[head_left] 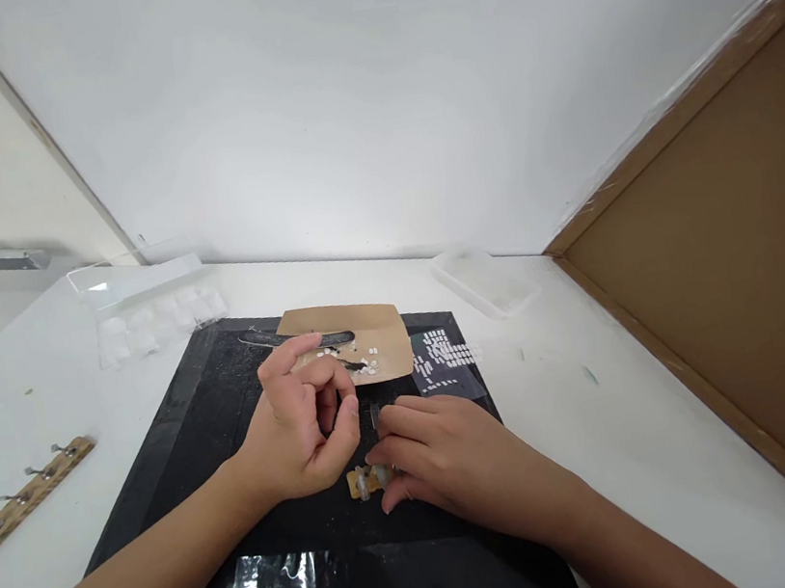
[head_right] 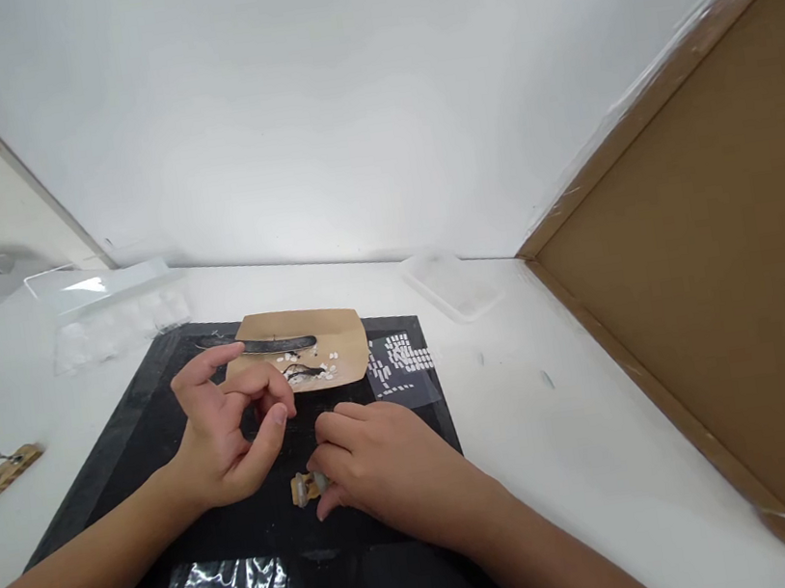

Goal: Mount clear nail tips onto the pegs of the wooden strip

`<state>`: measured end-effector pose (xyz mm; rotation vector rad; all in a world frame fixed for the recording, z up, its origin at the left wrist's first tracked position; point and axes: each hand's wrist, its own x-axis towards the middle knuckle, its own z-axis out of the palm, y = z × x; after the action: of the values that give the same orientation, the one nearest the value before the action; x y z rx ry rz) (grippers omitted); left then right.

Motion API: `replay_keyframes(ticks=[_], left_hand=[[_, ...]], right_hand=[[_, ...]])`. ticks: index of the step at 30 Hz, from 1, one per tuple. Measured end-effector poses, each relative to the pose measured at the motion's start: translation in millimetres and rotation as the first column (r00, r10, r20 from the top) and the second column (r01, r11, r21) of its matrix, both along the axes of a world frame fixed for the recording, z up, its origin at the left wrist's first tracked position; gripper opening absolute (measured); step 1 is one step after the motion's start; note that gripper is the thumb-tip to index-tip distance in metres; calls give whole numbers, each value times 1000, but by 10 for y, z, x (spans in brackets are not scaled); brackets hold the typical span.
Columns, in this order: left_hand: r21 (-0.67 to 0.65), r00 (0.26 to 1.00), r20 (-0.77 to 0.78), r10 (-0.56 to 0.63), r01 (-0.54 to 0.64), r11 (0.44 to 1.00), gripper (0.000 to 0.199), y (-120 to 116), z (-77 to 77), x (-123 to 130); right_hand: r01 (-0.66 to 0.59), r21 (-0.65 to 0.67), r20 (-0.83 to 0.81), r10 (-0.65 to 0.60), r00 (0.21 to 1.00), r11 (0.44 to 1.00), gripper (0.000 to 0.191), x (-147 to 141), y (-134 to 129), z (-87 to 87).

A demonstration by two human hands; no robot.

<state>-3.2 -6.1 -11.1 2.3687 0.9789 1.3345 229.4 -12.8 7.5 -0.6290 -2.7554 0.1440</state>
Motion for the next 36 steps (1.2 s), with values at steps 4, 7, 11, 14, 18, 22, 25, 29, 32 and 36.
replay_keyframes(ticks=[4,7,11,14,18,22,25,29,32,36], left_hand=[[-10,1000,-7,-4,4,1000,21,-1,-18,-8],[-13,1000,-4,0,0,1000,21,-3,-25,2],[-15,999,43,-13,14,1000,24,-7,-14,27],[-10,999,38,-13,14,1000,22,-7,-3,29],[-18,1000,-12,4,-5,1000,21,-3,5,13],[-20,1000,-17,-1,1,1000,21,-9,3,1],[-13,1000,-18,16,-16,1000,22,-14,-8,-6],[10,999,-32,41,-41,999,20,-12,-19,-16],[12,999,-19,43,-43,999,22,-10,-13,-14],[27,1000,-9,18,-18,999,27,-14,19,8]], right_hand=[[-1,-14,12,1,1000,1000,31,-2,9,-15],[-2,-21,19,2,1000,1000,30,-6,8,-20],[9,-60,36,-7,999,998,28,-17,-7,-2],[34,-83,31,-31,999,996,24,-20,-17,18],[56,-106,18,-55,998,993,25,-19,-17,32],[72,-132,31,-68,997,989,26,-19,-12,30],[66,-144,34,-62,997,987,29,-7,0,21],[51,-182,14,-49,999,982,37,26,34,4],[49,-202,-1,-50,999,978,42,42,60,1],[32,-218,-21,-37,999,976,52,51,82,15]])
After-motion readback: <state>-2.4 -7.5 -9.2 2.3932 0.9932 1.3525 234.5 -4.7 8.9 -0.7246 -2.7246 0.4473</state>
